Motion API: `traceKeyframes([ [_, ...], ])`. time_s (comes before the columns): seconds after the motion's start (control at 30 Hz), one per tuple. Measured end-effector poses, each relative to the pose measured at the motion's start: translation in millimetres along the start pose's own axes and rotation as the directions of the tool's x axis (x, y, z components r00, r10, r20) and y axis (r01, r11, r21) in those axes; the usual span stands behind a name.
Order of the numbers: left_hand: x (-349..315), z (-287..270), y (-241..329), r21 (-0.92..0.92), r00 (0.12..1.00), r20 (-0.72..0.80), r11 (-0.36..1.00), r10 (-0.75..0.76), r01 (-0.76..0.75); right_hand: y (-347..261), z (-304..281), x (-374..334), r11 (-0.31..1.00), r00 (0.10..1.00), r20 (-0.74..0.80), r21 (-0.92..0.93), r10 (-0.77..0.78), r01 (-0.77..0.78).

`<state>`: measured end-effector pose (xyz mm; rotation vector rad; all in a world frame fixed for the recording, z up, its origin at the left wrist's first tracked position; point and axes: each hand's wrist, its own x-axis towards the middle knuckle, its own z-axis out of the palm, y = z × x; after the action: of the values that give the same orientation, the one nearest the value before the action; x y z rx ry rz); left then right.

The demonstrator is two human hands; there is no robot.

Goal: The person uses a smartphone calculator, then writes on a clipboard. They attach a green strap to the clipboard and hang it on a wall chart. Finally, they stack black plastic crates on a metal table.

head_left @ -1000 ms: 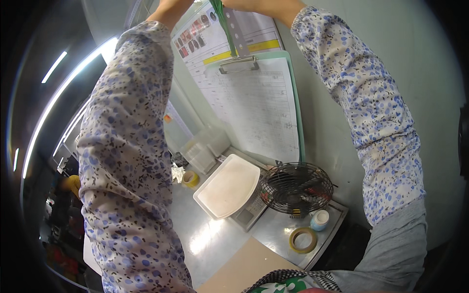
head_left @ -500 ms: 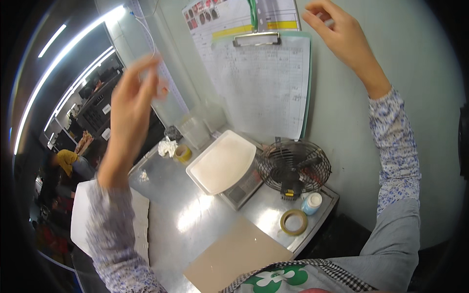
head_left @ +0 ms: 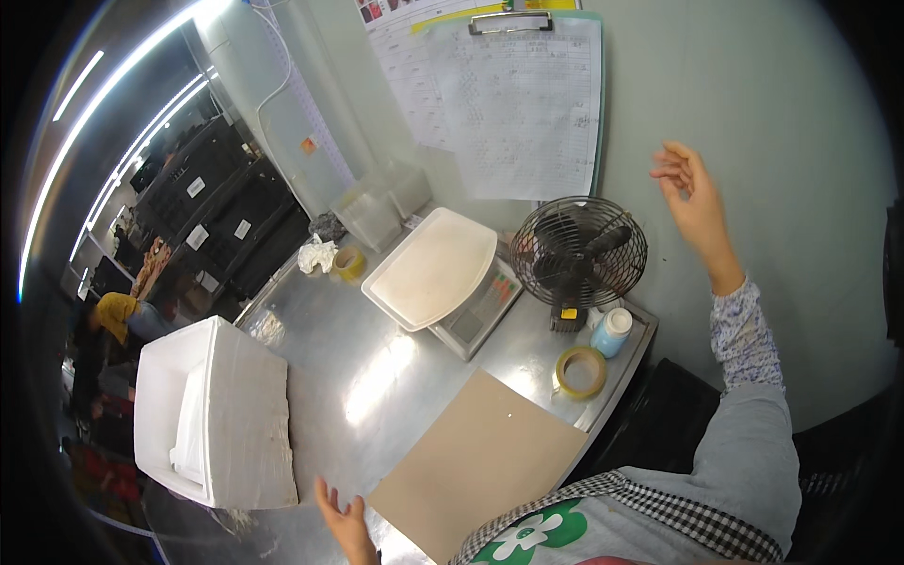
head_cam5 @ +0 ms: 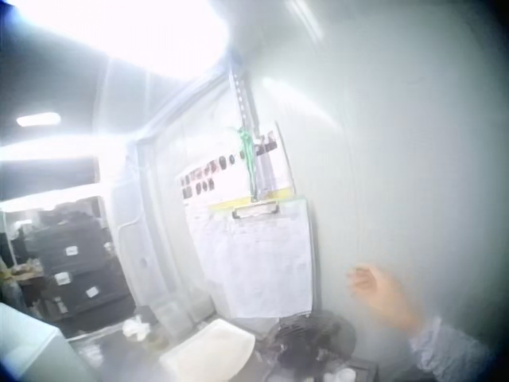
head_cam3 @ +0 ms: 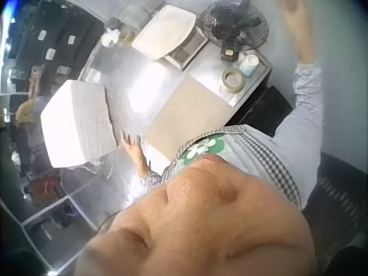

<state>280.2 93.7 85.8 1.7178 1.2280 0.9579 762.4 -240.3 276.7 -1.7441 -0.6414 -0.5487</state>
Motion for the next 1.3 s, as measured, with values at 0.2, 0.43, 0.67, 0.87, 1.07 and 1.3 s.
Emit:
traceKeyframes([
  [0.2,-50.3,-41.5,-31.9,-0.114,0.934,0.241,0.948,-0.264,0.298,-75.5,62.7,-126.4,0.928,0.842,0.393,0.121,-0.371,0.352],
  [0.43,-78.2,-45.4,30.4,-0.142,0.794,0.232,0.827,0.562,-0.544,-133.2,164.6,-351.3,0.57,0.388,0.921,0.295,0.046,-0.767],
  [0.67,-99.7,-159.7,-88.2,-0.053,0.274,0.512,0.348,0.814,-0.936,-244.7,253.5,-549.5,-0.028,0.162,0.951,0.161,-0.262,-0.987],
  [0.87,-79.9,-331.1,-219.8,0.762,0.945,0.133,0.578,0.299,-0.29,-349.4,186.2,-546.6,0.059,-0.032,0.766,0.008,-0.642,-0.998],
  [1.07,-109.6,-357.0,-222.8,0.226,0.981,0.021,0.955,0.194,-0.193,-320.8,194.7,-601.2,0.443,-0.164,0.978,-0.089,-0.133,-0.892],
  [1.3,-189.1,-316.2,-239.6,-0.171,0.74,0.599,0.854,-0.306,0.491,-244.6,217.1,-689.4,0.616,-0.371,0.863,-0.092,-0.343,-0.782],
])
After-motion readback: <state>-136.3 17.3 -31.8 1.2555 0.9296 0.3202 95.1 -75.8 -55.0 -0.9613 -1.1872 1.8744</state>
